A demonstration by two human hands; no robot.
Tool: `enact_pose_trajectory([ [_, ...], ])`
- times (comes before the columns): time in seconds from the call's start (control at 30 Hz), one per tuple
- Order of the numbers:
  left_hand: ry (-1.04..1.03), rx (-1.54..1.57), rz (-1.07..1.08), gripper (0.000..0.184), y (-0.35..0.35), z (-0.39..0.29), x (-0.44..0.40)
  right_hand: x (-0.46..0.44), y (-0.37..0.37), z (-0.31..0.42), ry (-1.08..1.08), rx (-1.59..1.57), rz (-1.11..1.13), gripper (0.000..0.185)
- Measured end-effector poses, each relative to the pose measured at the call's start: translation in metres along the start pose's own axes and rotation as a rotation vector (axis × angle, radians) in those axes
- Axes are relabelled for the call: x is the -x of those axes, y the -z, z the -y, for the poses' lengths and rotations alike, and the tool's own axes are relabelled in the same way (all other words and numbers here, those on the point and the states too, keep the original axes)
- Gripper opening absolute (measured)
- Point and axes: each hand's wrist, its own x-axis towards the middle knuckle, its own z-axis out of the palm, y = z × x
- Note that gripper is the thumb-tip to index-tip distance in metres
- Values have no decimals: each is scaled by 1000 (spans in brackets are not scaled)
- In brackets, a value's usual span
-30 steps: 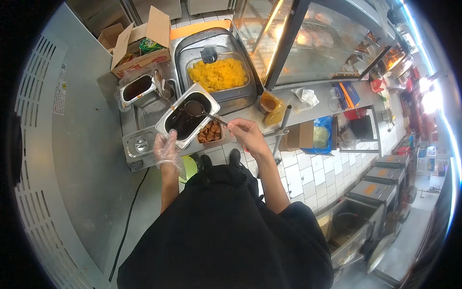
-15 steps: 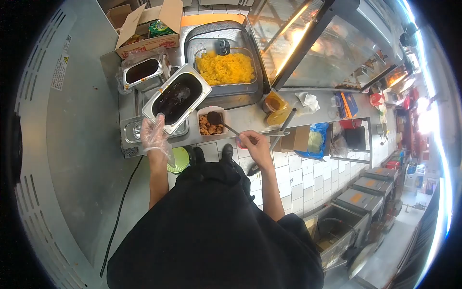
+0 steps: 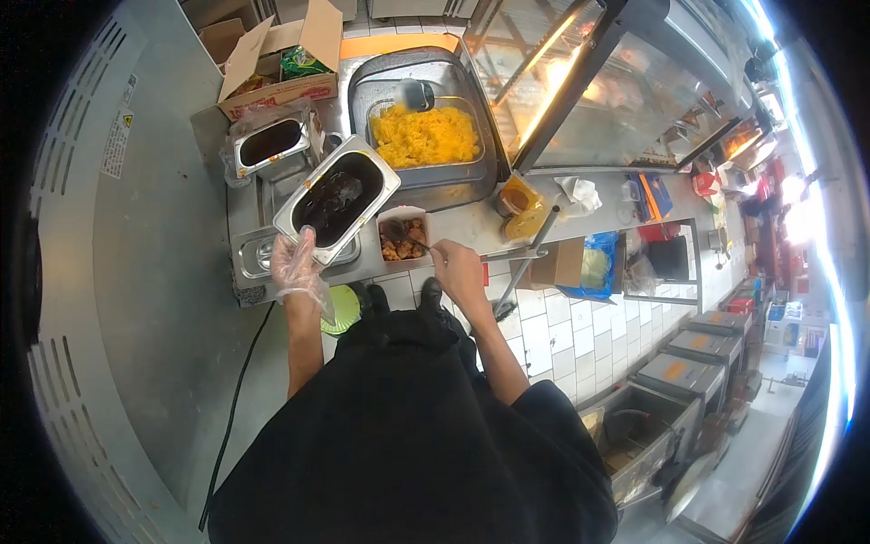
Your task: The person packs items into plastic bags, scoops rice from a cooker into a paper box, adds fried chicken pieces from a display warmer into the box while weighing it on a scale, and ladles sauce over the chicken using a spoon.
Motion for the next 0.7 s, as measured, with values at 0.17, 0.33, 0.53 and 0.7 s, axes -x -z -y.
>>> enact_pose_trajectory([
  [0.17,-13,1,2,21,1,-1,-1,1,2,1,9,46,-35,20],
  [0.33,-20,0,2,19,2,0,-3,4,5,0,-67,5,-32,18],
  [0.53,-36,-17,17,18,7,9,-9,11,8,-3,-109,11,-58,17],
  [0.7,7,101,53,14,-4,-3,-6,16,1,0,-34,125,-136,15],
])
